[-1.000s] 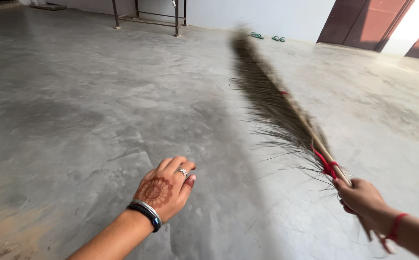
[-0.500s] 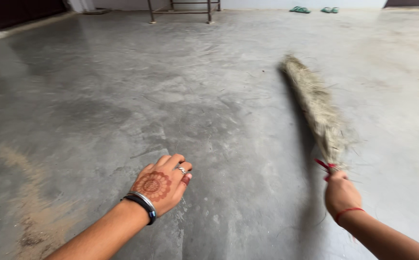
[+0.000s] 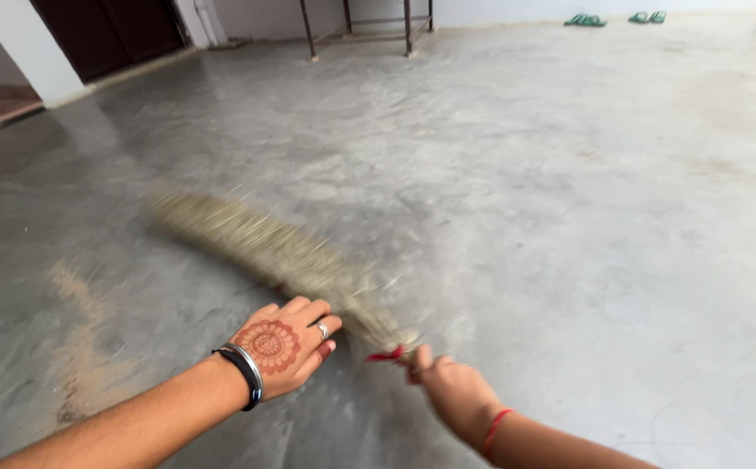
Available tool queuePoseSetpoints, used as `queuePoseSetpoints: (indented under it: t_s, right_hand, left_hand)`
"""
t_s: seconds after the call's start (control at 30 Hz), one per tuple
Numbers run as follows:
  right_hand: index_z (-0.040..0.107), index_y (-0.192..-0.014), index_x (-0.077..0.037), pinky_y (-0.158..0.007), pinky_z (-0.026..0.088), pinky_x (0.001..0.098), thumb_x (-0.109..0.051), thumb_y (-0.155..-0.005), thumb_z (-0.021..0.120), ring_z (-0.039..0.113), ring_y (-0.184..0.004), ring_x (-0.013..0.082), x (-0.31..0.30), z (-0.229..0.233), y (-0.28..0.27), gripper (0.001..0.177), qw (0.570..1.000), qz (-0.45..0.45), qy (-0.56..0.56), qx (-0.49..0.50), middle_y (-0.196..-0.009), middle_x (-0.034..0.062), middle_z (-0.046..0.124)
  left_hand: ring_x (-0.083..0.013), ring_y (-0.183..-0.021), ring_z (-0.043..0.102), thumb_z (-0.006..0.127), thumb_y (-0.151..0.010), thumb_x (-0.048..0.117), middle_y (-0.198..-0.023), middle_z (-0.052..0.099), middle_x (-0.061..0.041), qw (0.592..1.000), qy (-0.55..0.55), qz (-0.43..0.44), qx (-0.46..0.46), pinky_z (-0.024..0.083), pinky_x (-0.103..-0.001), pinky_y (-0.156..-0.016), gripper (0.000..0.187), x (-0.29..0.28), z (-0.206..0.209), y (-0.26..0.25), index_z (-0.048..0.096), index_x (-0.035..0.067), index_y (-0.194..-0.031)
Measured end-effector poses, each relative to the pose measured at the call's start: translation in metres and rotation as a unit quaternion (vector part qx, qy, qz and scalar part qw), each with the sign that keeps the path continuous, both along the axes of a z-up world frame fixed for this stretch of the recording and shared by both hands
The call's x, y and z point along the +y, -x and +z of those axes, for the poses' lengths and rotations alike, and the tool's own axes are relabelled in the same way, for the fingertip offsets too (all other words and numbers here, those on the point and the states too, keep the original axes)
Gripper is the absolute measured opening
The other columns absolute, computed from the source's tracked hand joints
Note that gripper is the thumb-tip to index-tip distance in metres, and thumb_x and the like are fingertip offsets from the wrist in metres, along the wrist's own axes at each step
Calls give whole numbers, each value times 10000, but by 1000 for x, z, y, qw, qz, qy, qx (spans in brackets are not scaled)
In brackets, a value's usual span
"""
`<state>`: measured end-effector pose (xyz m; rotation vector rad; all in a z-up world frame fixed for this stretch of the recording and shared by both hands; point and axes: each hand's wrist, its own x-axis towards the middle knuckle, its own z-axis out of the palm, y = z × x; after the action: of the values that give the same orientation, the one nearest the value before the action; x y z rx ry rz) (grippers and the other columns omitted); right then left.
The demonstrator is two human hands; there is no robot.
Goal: The person sweeps a concrete floor using a grass broom, reaching into corners and under a large metal container.
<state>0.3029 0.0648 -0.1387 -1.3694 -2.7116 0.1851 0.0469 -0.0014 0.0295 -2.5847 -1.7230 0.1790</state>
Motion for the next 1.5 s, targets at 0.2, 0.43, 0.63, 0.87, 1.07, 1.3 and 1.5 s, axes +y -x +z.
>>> queuePoseSetpoints:
  t_s: [0.2,0.43,0.63,0.87,1.07,1.3,1.5]
  right_hand:
    - [494,-1166,-73,-611,546,497,-211,-1011,508,697,-732,389,-7,121,-15,208,999,7,31,14,-849,192,681]
    - [526,-1126,-134,-649,532,568,-251,-985,496,685,-754,434,27,147,-108,186,985,-114,-34,123,-864,196,713]
    - [498,-1384,-232,-770,523,555,-286,-1001,483,707,-884,423,57,108,-211,387,934,-320,-5,157,-936,210,746]
    - [497,-1542,-334,-833,560,527,-299,-999,520,725,-945,452,77,62,-346,545,859,-492,-26,137,-1044,197,774]
    - [620,-1420,-321,-841,576,507,-254,-1004,529,732,-948,431,114,43,-355,432,877,-471,-10,93,-1028,201,769]
    - [481,-1513,-317,-791,595,476,-74,-949,466,754,-896,361,142,41,-241,615,925,-342,64,154,-1108,58,779]
    - [448,-1502,-303,-809,604,442,-115,-988,504,777,-872,313,122,33,-144,550,945,-260,129,150,-1005,70,787]
  left_hand:
    - [-227,-1208,514,550,-960,340,-1260,550,-44,996,9,-34,80,459,-451,-932,349,21,41,-31,581,156,-1255]
    - [-195,-1203,524,524,-973,358,-1275,565,1,993,8,-24,119,463,-436,-945,315,42,83,-55,590,180,-1225]
    - [-189,-1213,523,481,-998,338,-1279,564,12,991,29,-19,129,457,-435,-960,312,79,63,-68,579,190,-1254]
    - [-206,-1229,499,474,-1000,318,-1298,532,4,997,67,-6,43,436,-435,-990,335,140,-15,-106,540,187,-1301]
    - [-206,-1237,493,480,-986,311,-1293,528,-11,998,50,-37,7,434,-432,-997,350,200,-45,-118,541,176,-1303]
    - [-209,-1274,480,464,-1004,312,-1333,525,-19,999,8,20,-33,427,-456,-1029,372,265,-61,-127,533,160,-1336]
    - [-211,-1286,486,498,-987,333,-1311,551,-11,995,-52,43,-80,427,-450,-1044,361,285,-77,-109,565,169,-1302]
